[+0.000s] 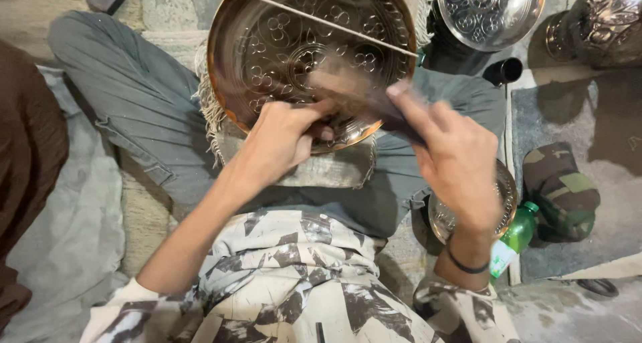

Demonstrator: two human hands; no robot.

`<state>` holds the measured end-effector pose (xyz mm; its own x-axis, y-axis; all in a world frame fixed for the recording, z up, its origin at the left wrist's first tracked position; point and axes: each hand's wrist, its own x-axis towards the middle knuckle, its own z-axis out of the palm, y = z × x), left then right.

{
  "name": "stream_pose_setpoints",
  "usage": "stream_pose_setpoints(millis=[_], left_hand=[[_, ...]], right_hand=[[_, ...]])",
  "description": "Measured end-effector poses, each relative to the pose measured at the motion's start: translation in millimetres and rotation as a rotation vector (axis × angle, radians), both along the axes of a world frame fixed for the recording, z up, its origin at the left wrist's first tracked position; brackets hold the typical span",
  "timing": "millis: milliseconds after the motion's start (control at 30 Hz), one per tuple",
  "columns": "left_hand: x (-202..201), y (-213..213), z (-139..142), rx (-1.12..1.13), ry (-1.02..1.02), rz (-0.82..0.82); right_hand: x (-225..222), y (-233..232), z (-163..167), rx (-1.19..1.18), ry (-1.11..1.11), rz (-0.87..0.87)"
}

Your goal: The person sits cross-legged and repeatedly hammers a small metal punch held against a decorative metal plate. The plate rests on a cushion on the lap while the person uses a wooden mallet to strike the punch and shape the surface.

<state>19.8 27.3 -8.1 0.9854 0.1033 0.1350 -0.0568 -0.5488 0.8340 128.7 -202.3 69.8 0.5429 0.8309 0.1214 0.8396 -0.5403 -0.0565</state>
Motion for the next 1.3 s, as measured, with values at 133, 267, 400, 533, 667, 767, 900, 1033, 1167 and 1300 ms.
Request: stream_pose_setpoints(millis=[133,267,400,533,667,767,900,1033,1167,1300], left_hand=[[-8,-14,-2,-0.085,-0.107,0.204],[-16,-32,3,-0.123,-0.029,0.375],[-21,-40,10,-0.228,-0.053,0.496],[-25,-41,13,-0.157,-0.033,0.548],[-30,-44,11,-0.119,0.06,0.598],[-29,-35,11,-0.24,-0.066,0.518],[-31,-14,18,-0.443,-0.059,0.429],[-24,2,25,-0.413,-0.035,0.126],[-4,10,20,-0.275,-0.045,-0.072],[5,14,15,-0.209,-0.037,-0.129]], right_hand=[[12,-9,9,0.18,0.029,-0.056],[23,6,19,-0.081,0.012,0.103],[31,31,42,0.205,0.047,0.16],[34,40,57,-0.283,-0.114,0.244],[37,39,54,-0.452,-0.141,0.235],[38,33,50,-0.229,-0.036,0.279],[21,12,32,0.294,0.267,0.128],[-7,-15,-21,0.654,0.608,-0.164],[-39,-27,-86,1.08,0.894,-0.212],[-42,-42,-104,1.126,0.898,-0.254]])
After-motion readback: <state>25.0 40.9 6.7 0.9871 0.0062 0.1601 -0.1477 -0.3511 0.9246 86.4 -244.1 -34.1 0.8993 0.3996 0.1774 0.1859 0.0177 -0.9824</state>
